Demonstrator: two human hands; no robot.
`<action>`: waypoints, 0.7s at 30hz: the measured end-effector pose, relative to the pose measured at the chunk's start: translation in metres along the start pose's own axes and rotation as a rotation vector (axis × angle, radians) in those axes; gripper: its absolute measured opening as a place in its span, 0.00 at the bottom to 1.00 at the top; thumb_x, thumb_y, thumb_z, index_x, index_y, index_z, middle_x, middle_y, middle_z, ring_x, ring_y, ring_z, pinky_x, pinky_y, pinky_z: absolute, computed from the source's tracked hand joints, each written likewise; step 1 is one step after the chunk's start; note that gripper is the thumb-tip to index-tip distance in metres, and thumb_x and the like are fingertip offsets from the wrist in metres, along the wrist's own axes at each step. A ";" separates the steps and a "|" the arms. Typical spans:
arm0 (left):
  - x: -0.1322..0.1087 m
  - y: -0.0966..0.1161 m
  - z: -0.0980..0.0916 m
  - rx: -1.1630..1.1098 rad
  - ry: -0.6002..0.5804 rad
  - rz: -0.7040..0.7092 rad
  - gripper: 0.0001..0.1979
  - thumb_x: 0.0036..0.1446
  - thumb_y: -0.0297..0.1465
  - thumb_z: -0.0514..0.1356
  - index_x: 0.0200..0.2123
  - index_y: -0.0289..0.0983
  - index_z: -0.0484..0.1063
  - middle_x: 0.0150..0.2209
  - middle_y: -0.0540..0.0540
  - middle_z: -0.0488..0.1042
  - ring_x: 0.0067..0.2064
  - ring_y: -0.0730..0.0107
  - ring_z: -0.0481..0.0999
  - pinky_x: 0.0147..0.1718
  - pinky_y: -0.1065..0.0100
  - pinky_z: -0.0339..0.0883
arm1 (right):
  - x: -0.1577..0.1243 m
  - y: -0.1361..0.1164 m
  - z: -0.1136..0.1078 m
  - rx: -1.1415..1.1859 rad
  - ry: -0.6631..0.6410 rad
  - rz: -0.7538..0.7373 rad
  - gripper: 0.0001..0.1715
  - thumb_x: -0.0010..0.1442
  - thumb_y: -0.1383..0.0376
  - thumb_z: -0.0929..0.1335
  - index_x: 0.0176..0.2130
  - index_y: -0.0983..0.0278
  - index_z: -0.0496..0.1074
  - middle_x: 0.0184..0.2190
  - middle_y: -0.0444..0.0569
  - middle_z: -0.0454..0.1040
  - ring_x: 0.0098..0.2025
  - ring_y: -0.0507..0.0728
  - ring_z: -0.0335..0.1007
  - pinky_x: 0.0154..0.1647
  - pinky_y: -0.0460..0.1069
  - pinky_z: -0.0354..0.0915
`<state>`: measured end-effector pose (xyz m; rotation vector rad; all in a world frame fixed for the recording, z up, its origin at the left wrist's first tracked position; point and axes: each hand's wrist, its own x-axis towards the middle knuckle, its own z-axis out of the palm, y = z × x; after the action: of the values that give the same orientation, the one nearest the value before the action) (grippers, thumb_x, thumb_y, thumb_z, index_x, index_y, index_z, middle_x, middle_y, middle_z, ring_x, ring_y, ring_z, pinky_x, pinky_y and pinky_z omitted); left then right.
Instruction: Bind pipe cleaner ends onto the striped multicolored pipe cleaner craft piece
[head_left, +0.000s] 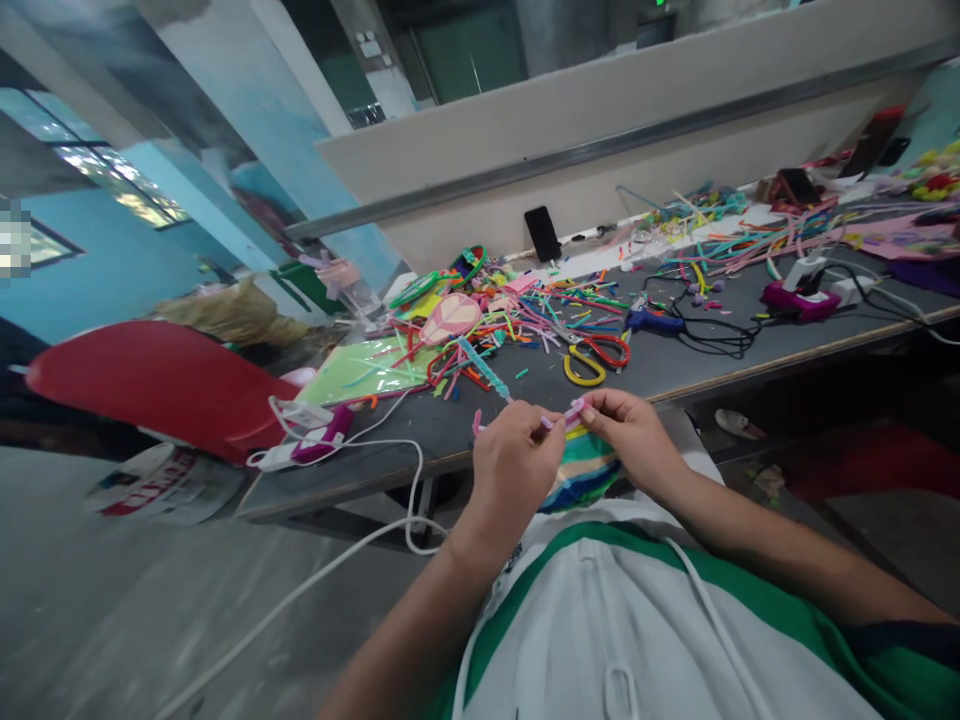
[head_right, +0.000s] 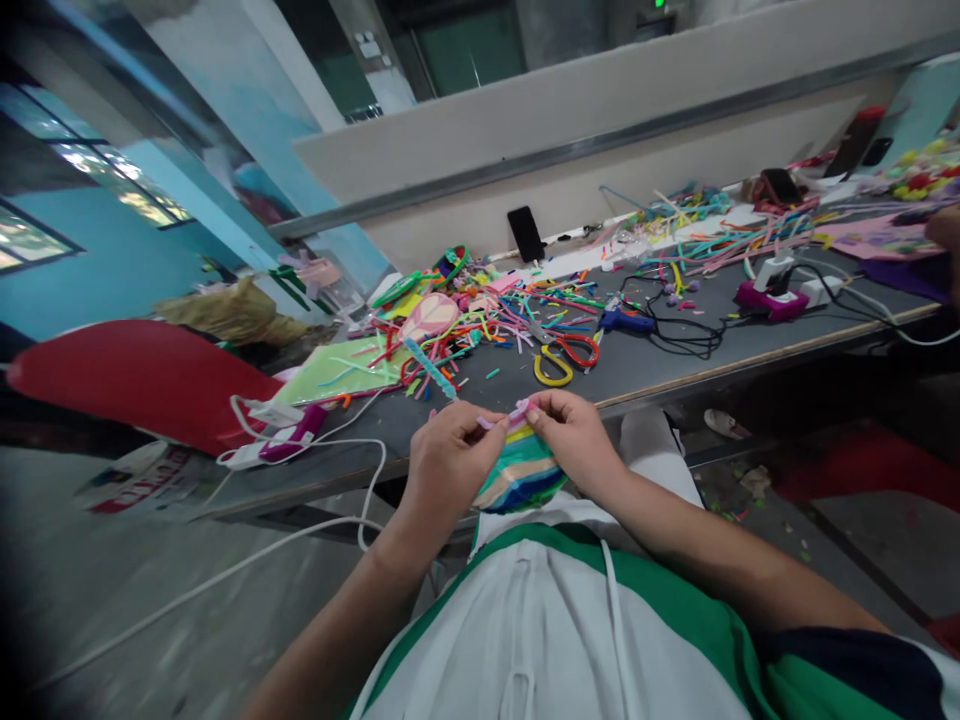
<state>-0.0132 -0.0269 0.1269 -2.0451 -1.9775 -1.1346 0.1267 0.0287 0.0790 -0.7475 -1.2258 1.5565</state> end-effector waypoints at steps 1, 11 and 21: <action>0.001 0.000 -0.001 -0.015 -0.026 -0.038 0.06 0.52 0.30 0.61 0.24 0.36 0.74 0.27 0.48 0.76 0.29 0.71 0.73 0.31 0.70 0.62 | -0.001 -0.001 0.001 -0.001 0.003 0.000 0.14 0.50 0.57 0.72 0.33 0.64 0.74 0.27 0.43 0.72 0.28 0.50 0.65 0.29 0.45 0.60; 0.003 -0.002 -0.007 -0.404 -0.046 -0.250 0.07 0.52 0.34 0.61 0.30 0.35 0.72 0.26 0.52 0.72 0.27 0.74 0.69 0.27 0.73 0.62 | -0.006 -0.009 0.002 -0.037 0.037 -0.022 0.15 0.49 0.56 0.72 0.33 0.65 0.73 0.27 0.43 0.71 0.28 0.50 0.64 0.28 0.45 0.60; 0.002 0.006 -0.024 -0.122 0.009 0.088 0.04 0.56 0.29 0.58 0.34 0.37 0.73 0.31 0.49 0.72 0.31 0.72 0.69 0.36 0.69 0.64 | -0.008 -0.017 -0.003 -0.066 0.064 -0.040 0.16 0.49 0.56 0.72 0.34 0.65 0.73 0.28 0.44 0.71 0.29 0.51 0.65 0.29 0.46 0.61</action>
<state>-0.0186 -0.0392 0.1486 -2.1578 -1.8365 -1.2722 0.1375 0.0221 0.0937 -0.8047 -1.2431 1.4546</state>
